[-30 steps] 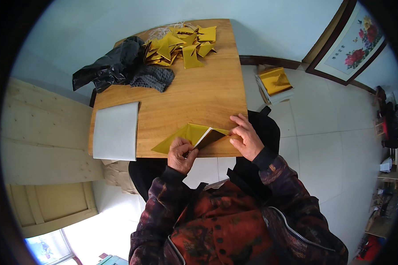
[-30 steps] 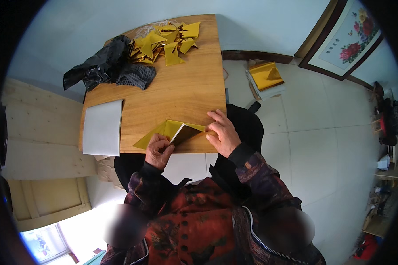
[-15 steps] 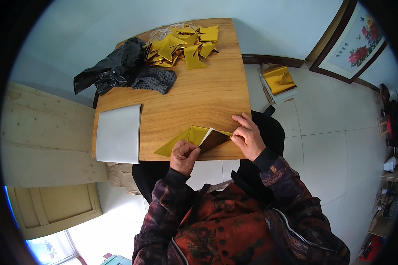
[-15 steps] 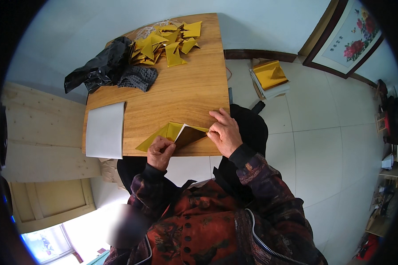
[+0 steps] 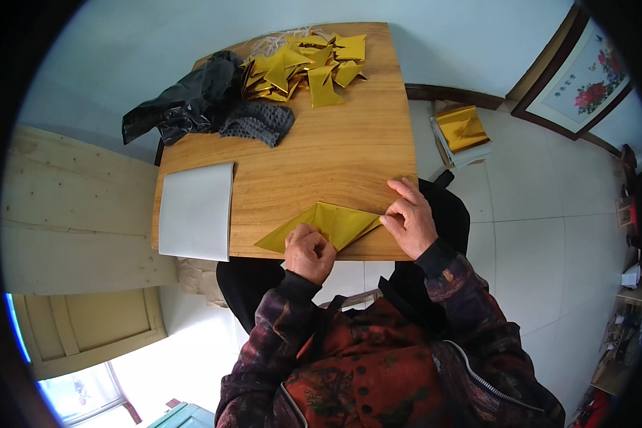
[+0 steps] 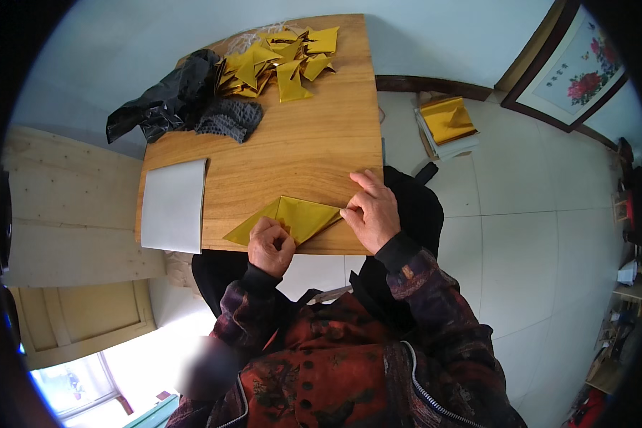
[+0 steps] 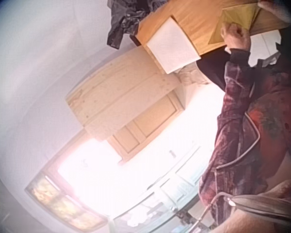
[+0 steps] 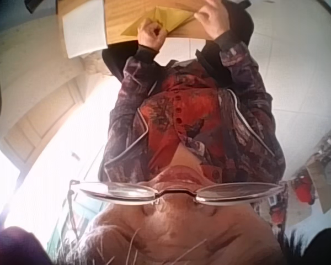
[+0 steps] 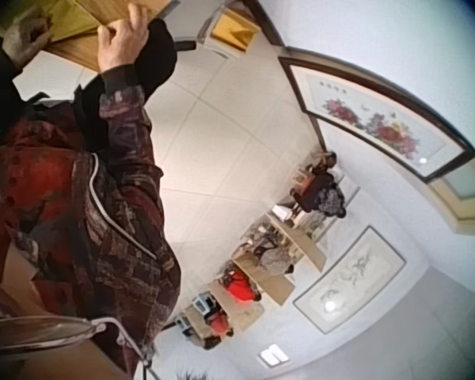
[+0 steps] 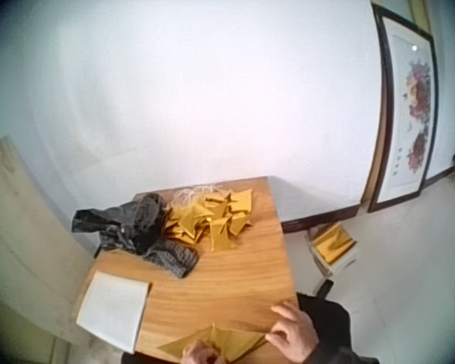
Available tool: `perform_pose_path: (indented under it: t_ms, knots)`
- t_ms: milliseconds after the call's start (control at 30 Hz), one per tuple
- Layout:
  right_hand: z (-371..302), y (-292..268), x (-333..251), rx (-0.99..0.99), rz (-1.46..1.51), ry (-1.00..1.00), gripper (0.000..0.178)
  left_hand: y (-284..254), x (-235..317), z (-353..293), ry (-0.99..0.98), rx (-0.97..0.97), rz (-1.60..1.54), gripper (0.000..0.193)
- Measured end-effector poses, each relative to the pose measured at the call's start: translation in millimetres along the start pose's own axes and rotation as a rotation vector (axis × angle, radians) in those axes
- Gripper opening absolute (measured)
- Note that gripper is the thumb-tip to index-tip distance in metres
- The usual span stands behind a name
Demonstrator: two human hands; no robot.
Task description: The person folds a small yellow sheet of paper into a triangular packet on a wooden table, then sets it aside. They then take a larger white sheet, fold it in half, and fold the resulting yellow sheet into a rectangular packet.
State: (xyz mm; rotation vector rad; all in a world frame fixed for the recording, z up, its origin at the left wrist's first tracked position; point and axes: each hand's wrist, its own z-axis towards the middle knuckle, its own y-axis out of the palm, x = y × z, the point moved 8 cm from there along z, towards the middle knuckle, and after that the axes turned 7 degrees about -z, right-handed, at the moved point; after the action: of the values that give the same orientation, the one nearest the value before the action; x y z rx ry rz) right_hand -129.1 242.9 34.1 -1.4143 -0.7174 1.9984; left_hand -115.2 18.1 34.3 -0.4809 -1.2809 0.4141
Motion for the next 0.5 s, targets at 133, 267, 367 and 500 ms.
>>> perform_pose_path:
  t_ms: [133,267,367,500]
  knots:
    - [0,-3,-2,0.026,0.006,0.017,0.02,-1,1,0,0.012,0.0,0.024,0.01]
    - [1,-8,-9,0.04,-0.094,0.047,0.02,0,2,1,0.018,-0.01,0.035,0.01]
    - [-12,-13,-40,0.092,-0.344,-0.111,0.024,-1,4,1,0.013,-0.006,0.047,0.011]
    - [-36,21,-75,-0.167,-0.252,-0.278,0.066,-2,6,1,0.0,-0.012,0.053,0.009]
